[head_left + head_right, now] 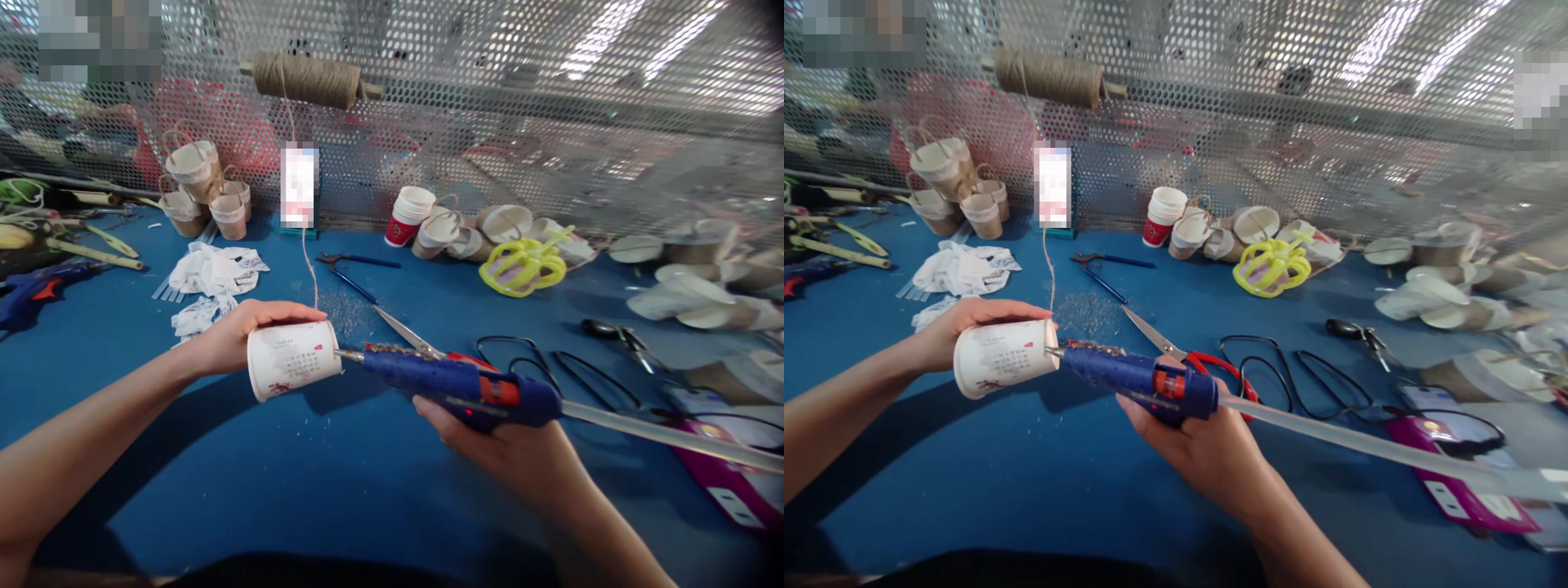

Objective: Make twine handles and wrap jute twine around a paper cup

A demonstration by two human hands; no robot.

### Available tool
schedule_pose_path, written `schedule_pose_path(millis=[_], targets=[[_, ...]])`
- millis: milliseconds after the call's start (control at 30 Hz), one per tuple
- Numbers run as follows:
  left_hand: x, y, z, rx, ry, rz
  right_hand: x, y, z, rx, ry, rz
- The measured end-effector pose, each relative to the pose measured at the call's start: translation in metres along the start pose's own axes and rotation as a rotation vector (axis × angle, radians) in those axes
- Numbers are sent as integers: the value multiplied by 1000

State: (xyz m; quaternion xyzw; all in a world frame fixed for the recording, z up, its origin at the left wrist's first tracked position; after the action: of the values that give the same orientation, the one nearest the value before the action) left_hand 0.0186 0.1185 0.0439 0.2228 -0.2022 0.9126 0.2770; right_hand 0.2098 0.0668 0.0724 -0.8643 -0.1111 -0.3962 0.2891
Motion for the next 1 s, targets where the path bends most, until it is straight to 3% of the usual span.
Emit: schedule_pose_path(millis=[233,733,1000], targets=[[1,-1,-1,33,-19,3,-2,3,3,-27,17,-62],[0,0,1,36,-29,-7,-2,1,-2,-2,98,-41],[1,0,0,44,-15,8,-5,4,4,-53,25,-99]])
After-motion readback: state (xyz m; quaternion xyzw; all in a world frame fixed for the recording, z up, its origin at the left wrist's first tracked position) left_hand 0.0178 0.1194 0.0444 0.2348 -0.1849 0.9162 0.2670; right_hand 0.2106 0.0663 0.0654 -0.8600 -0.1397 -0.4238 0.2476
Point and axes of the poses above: each hand's wrist, its own y-axis away from the middle knuckle, its own x-axis out of the back of the hand, z = x × y, the point moved 8 cm from there along -y, towards the middle knuckle, and after that the axes turned 1 degree about y, right-handed, at the moved point
